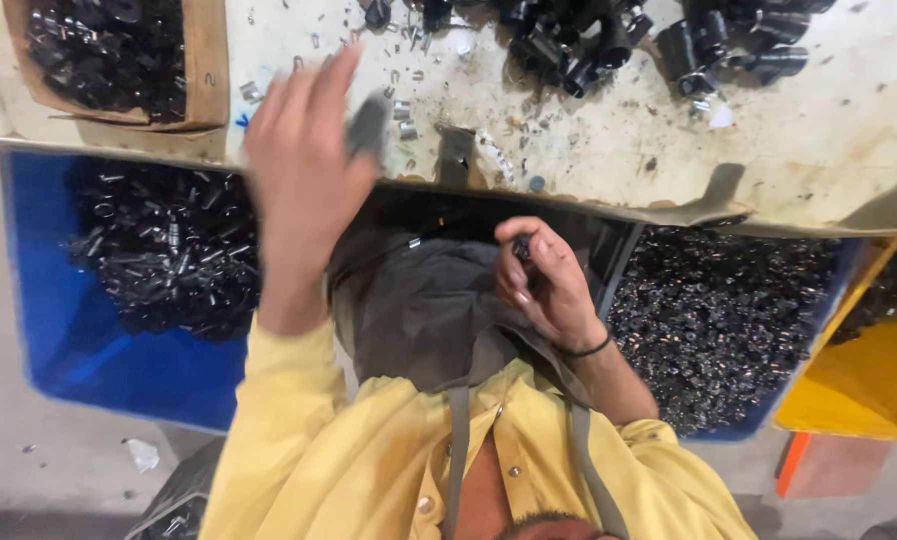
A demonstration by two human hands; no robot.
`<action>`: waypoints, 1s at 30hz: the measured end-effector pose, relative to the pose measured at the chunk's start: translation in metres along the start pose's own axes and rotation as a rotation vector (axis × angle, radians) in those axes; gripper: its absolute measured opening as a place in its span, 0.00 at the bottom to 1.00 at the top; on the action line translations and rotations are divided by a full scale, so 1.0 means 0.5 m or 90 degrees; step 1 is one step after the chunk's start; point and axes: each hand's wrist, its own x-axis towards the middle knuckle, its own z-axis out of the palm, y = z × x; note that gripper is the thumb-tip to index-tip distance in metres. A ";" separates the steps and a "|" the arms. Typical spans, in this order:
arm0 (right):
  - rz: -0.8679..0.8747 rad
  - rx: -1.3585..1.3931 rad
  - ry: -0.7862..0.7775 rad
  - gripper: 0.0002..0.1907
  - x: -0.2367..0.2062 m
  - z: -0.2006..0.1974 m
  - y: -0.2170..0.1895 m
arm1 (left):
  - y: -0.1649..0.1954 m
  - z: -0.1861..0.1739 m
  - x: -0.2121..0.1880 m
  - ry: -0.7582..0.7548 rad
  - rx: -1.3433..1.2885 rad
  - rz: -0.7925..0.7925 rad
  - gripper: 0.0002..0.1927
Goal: The person wipes small black machined metal parts one at a time with a gray cloth, rubbing each part and placing it into a bin on the work table. They repeatedly take parts from a pile, clean them, and set cleaned parts aside among bins filled with similar parts.
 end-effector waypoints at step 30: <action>-0.637 -0.895 -0.037 0.13 -0.016 0.042 -0.035 | 0.210 0.032 -0.079 -0.182 -0.646 0.121 0.37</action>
